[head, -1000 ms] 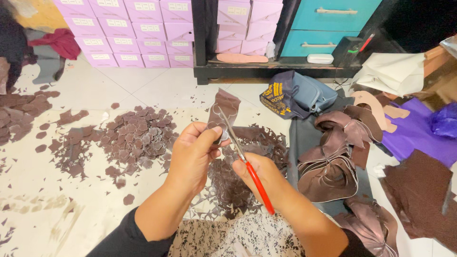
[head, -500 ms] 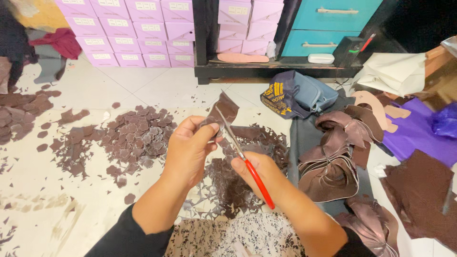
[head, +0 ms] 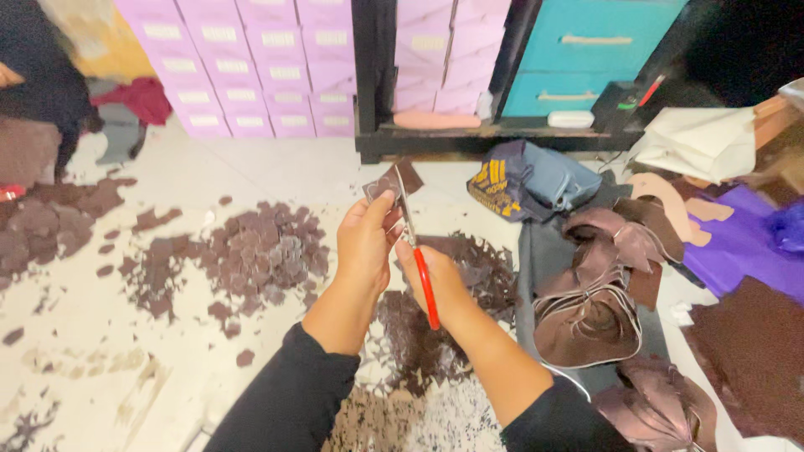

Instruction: The person uses red-handled scissors to cut cloud-shaped pieces from a long strip of dark brown material. The cut pieces are placed on the floor, and the process continues throughout the clip.

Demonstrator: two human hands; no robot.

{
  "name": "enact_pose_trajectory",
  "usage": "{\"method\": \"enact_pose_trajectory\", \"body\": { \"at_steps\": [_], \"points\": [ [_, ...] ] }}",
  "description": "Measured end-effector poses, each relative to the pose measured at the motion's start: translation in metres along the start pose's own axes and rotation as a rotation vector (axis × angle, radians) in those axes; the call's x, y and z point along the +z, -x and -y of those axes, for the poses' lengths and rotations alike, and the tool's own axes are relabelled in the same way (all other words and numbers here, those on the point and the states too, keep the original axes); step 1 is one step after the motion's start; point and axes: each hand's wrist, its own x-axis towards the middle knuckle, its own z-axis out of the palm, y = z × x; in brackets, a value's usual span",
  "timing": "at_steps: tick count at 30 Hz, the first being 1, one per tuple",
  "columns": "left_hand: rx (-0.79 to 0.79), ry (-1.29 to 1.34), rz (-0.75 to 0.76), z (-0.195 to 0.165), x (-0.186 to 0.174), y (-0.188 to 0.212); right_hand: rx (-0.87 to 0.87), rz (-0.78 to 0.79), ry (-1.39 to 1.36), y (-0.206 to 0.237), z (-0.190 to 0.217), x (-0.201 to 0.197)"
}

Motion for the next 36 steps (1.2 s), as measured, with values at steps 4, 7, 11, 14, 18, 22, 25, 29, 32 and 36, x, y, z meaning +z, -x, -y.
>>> {"method": "enact_pose_trajectory", "body": {
  "at_steps": [4,7,11,14,18,22,25,29,32,36],
  "points": [
    [0.057,-0.052,-0.002,-0.025,0.043,0.009,0.092,0.014,-0.167,0.002,0.03,-0.028],
    [0.111,-0.007,-0.024,-0.037,0.057,0.026,0.092,0.051,-0.165,0.009,0.05,-0.039],
    [0.215,0.081,-0.014,-0.044,0.048,0.038,-0.224,0.031,-0.073,0.019,0.055,-0.036],
    [0.312,-0.154,-0.066,-0.053,0.044,0.039,-0.143,0.078,-0.128,0.023,0.058,-0.038],
    [0.378,-0.188,-0.052,-0.059,0.048,0.047,0.104,0.191,-0.235,0.023,0.071,-0.044],
    [0.387,-0.185,-0.019,-0.056,0.049,0.049,0.124,0.255,-0.345,0.022,0.079,-0.05],
    [0.37,-0.188,-0.034,-0.052,0.047,0.049,0.047,0.25,-0.295,0.019,0.079,-0.052],
    [0.363,-0.161,-0.024,-0.054,0.045,0.047,0.012,0.267,-0.357,0.016,0.075,-0.052],
    [0.376,-0.172,-0.014,-0.057,0.042,0.047,0.072,0.308,-0.493,0.016,0.073,-0.047],
    [0.345,-0.196,0.008,-0.064,0.035,0.047,0.049,0.304,-0.398,0.014,0.069,-0.049]
  ]
}}
